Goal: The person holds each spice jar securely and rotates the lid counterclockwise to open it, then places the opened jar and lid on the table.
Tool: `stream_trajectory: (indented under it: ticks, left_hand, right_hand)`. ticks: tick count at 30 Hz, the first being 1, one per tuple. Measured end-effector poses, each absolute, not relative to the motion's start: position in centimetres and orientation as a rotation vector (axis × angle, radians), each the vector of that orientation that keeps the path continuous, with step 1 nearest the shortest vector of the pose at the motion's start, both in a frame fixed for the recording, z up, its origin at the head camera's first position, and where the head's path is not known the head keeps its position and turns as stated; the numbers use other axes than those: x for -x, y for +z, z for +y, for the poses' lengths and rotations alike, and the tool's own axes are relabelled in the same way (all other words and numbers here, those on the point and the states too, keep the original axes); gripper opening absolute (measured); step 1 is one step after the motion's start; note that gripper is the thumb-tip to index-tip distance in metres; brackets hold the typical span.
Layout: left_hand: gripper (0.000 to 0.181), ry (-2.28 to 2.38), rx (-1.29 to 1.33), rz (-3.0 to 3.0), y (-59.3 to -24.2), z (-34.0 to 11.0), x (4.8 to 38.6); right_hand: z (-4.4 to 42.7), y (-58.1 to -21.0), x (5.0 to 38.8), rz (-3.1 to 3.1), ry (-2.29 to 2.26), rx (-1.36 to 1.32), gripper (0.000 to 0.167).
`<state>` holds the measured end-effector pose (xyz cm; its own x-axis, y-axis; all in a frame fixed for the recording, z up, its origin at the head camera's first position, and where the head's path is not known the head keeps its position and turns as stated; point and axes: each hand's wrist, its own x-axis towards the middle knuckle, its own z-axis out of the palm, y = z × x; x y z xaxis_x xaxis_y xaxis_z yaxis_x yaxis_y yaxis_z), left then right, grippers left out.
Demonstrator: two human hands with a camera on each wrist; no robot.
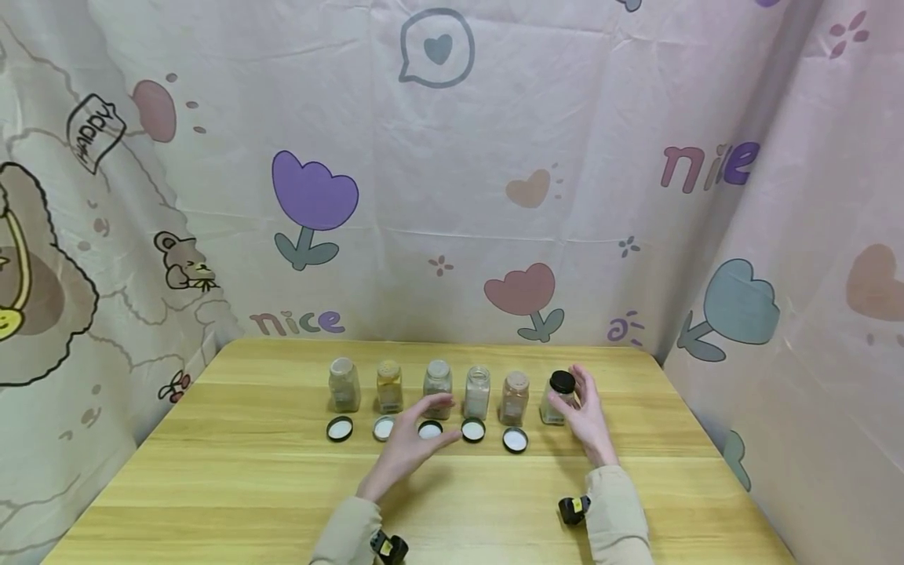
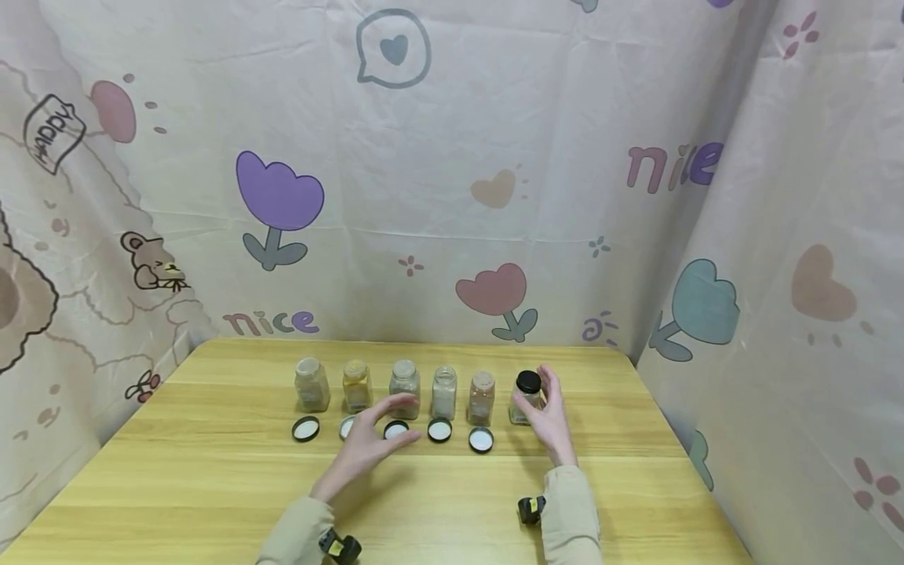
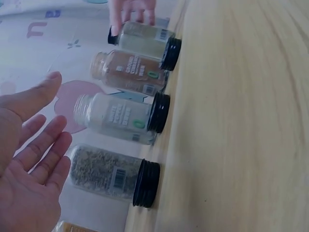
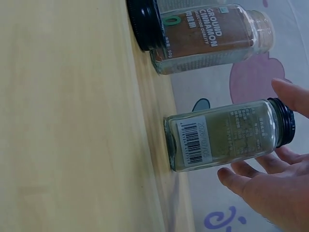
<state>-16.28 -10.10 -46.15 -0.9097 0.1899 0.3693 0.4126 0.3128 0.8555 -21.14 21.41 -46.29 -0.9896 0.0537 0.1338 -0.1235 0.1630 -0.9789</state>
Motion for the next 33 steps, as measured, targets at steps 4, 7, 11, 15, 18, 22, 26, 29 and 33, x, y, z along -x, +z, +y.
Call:
stream_trajectory:
  ticks: [4, 7, 11, 15, 18, 22, 26, 29, 33]
  left_hand:
    - [0.056, -1.649, 0.539, -2.372, -45.96, -10.45, 16.24]
    - [0.058, -1.657, 0.543, -2.381, -45.94, -10.65, 16.33]
    - [0.057, -1.676, 0.530, -2.370, -45.97, -10.92, 16.36]
    - [0.056, -1.699, 0.528, -2.353, -45.95, -11.06, 16.35]
    - [0.056, -1.708, 0.532, -2.357, -46.04, -11.01, 16.42]
    - [0.057, -1.728, 0.532, -2.358, -46.03, -10.91, 16.46]
    - [0.057, -1.731, 0.531, -2.355, -46.02, -10.89, 16.41]
    - [0.057, -1.724, 0.528, -2.361, -46.05, -10.90, 16.38]
    - [0.058, -1.724, 0.529, -2.367, -46.05, -10.95, 16.38]
  right_hand:
    - [21.31, -46.51, 21.30, -2.284, 1.940, -0.058, 0.087]
    - [21.22, -46.67, 21.42, -2.275, 1.941, -0.038, 0.084]
    - [21.19, -46.86, 21.51, -2.268, 1.938, -0.028, 0.082]
    - [21.16, -46.90, 21.54, -2.261, 1.934, -0.029, 0.080]
    - [21.08, -46.86, 21.52, -2.260, 1.936, -0.027, 0.077]
    - [21.01, -46.86, 21.49, -2.265, 1.935, -0.024, 0.072]
    - [20.99, -47.02, 21.57, -2.264, 1.933, -0.030, 0.066]
    - [20.98, -47.08, 21.60, -2.268, 1.937, -0.027, 0.064]
    - [21.07, -46.96, 21.44, -2.299, 1.940, -0.012, 0.062]
